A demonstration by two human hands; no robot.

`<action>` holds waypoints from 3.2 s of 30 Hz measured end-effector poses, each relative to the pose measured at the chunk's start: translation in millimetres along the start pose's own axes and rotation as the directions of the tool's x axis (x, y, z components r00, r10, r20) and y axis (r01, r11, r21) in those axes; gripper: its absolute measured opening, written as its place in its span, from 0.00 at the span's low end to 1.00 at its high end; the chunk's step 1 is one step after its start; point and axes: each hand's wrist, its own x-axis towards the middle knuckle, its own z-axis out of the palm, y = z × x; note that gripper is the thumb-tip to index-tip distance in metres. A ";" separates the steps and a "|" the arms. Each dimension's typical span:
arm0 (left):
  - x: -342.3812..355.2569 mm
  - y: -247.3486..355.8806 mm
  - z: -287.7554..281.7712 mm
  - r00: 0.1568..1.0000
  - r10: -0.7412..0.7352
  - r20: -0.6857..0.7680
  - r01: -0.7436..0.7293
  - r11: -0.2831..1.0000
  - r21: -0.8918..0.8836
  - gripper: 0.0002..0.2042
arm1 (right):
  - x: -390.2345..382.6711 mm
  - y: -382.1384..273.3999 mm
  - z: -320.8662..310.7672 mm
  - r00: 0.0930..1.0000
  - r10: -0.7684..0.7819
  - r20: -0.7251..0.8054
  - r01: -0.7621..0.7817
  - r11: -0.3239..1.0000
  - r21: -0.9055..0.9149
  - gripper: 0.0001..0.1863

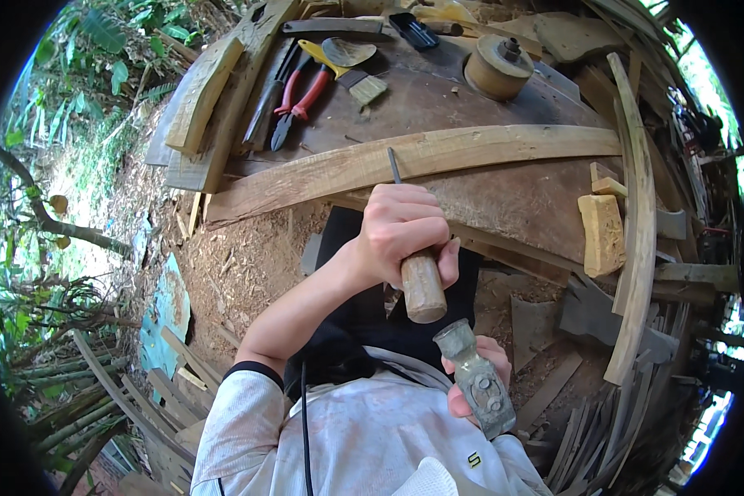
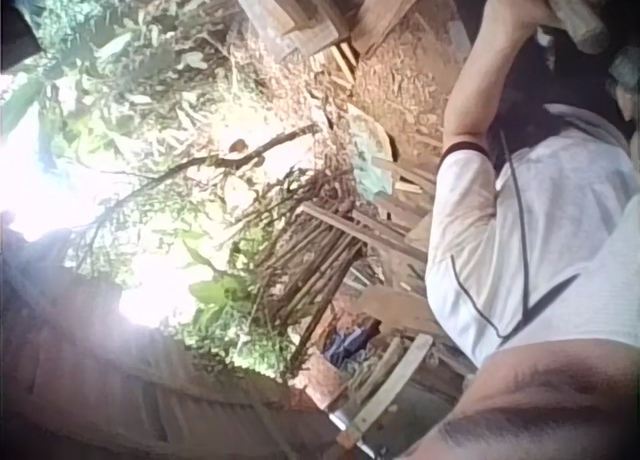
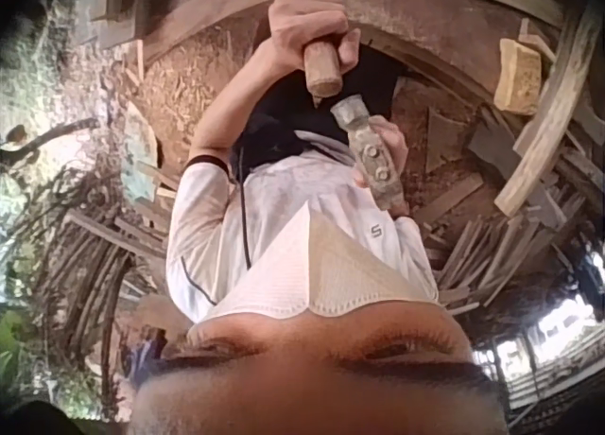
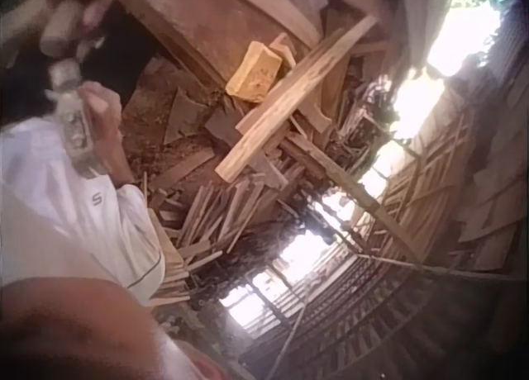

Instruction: The person uses a chisel and hammer to carve a long wooden plank on a workbench. They repeatedly position the chisel and strike it with the hammer to remove wood shavings, then reposition the plank and continue carving along its length.

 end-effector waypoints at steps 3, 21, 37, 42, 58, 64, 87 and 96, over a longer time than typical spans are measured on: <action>6.4 3.0 -3.0 1.000 -0.002 0.009 0.002 1.000 0.019 0.11 | -5.0 1.2 -0.9 0.997 -0.078 0.028 0.080 0.994 -0.068 0.45; 5.2 -4.0 10.7 0.996 0.004 -0.094 0.000 0.999 0.045 0.13 | 34.1 -3.9 13.0 0.943 -0.311 -0.118 0.313 0.950 -0.001 0.23; 2.5 -9.7 10.3 0.995 0.021 -0.098 -0.015 0.998 0.062 0.10 | 6.1 0.7 13.1 0.999 0.044 0.015 -0.044 0.998 -0.040 0.39; -2.3 -14.2 7.6 0.991 0.002 -0.134 0.005 0.999 0.051 0.12 | 6.5 2.7 16.6 1.000 0.021 0.013 -0.020 0.996 -0.087 0.37; 5.3 -24.7 11.6 0.986 0.024 -0.164 -0.016 0.999 0.046 0.12 | 14.9 28.0 12.6 0.990 0.036 -0.140 -0.047 0.996 -0.073 0.24; 5.8 -27.5 17.7 0.991 0.053 -0.119 -0.045 0.996 0.072 0.12 | 19.3 46.1 11.1 0.902 0.299 -0.313 -0.244 0.949 0.202 0.19; 3.6 -29.2 -1.9 0.992 0.019 0.127 -0.023 0.999 0.031 0.16 | 30.5 20.4 16.4 0.919 -0.375 -0.122 0.376 0.927 -0.021 0.36; 3.3 -34.6 0.2 0.981 0.033 0.190 -0.036 0.999 0.009 0.17 | 20.0 16.6 24.5 0.963 -0.185 -0.198 0.161 0.978 -0.130 0.27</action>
